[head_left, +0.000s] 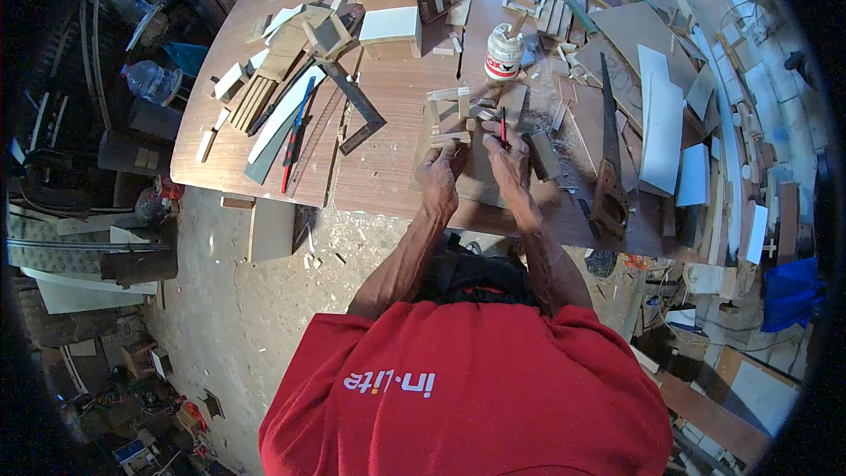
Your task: The person applies adhesive to wooden pieces using a stick, fits them together on a miniature wooden frame, marks a piece with a pencil, and cuts it with a hand saw before applying adhesive again.
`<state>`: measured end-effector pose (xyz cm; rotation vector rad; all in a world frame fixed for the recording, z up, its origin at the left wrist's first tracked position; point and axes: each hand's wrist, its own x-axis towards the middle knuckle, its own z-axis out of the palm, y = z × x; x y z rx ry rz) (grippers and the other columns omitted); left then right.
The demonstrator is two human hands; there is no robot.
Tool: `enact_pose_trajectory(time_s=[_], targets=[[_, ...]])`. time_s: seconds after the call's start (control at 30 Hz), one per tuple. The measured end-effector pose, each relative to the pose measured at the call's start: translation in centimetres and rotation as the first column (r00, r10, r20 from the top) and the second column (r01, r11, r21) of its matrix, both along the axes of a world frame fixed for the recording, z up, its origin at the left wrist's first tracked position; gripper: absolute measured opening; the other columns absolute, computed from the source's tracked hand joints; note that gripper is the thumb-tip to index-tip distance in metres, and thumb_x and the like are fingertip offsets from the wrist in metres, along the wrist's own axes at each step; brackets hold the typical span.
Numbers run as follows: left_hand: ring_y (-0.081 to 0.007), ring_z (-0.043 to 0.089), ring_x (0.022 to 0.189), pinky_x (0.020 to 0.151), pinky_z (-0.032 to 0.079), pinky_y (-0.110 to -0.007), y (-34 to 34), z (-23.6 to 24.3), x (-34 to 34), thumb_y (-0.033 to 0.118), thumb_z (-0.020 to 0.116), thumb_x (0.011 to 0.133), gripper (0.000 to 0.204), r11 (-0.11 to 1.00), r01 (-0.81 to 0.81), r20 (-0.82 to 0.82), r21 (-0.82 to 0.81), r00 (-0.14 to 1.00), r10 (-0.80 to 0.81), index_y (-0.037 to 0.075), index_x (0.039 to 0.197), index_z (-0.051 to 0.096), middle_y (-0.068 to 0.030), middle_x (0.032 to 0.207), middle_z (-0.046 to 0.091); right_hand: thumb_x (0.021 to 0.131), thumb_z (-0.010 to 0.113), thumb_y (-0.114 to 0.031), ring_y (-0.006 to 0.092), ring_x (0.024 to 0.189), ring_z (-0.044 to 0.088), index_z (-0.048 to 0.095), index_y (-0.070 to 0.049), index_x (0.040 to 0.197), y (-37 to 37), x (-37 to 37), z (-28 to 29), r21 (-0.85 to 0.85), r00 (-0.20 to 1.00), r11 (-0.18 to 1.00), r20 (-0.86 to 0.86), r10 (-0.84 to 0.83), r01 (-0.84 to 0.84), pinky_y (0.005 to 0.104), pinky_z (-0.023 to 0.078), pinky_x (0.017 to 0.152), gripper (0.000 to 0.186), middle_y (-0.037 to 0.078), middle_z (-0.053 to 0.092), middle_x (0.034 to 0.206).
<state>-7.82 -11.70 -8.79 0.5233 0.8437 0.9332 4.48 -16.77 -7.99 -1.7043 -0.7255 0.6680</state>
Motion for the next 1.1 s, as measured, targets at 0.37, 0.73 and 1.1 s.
enact_pose_trajectory(time_s=[0.37,0.73,1.1], targets=[[-0.0233,0.066,0.092,0.078,0.054,-0.033,-0.3,0.8,0.5,0.012,0.057,0.093,0.017,1.000,-0.013,0.006,-0.013,1.000,0.013,0.000,0.105,0.060,-0.0123,0.102,0.066,0.085,0.061,-0.021,0.0201,0.082,0.061,0.068,-0.005,0.110,1.0,0.6,0.5,0.073,0.992,0.997,0.126,0.024,-0.033,0.0332,0.047,0.077,0.030,0.010,0.068,0.092],[-0.0217,0.068,0.088,0.077,0.055,-0.033,0.0,0.2,0.5,0.017,0.060,0.094,0.021,1.000,-0.024,-0.022,-0.011,0.999,0.024,-0.001,0.105,0.061,-0.0115,0.101,0.068,0.087,0.064,-0.029,0.0268,0.081,0.056,0.063,-0.006,0.092,2.8,1.6,-4.3,0.192,0.942,0.979,0.337,0.000,-0.068,0.0392,0.041,0.072,0.023,0.009,0.061,0.083],[-0.0208,0.068,0.085,0.072,0.055,-0.031,-0.2,0.8,0.6,0.017,0.061,0.093,0.021,0.999,-0.043,-0.017,-0.008,0.999,0.042,-0.001,0.103,0.063,-0.0110,0.099,0.068,0.086,0.063,-0.029,0.0270,0.078,0.058,0.069,-0.008,0.096,2.4,1.3,-1.9,0.163,0.966,0.982,0.254,0.048,-0.092,0.0391,0.043,0.073,0.024,0.011,0.065,0.082]])
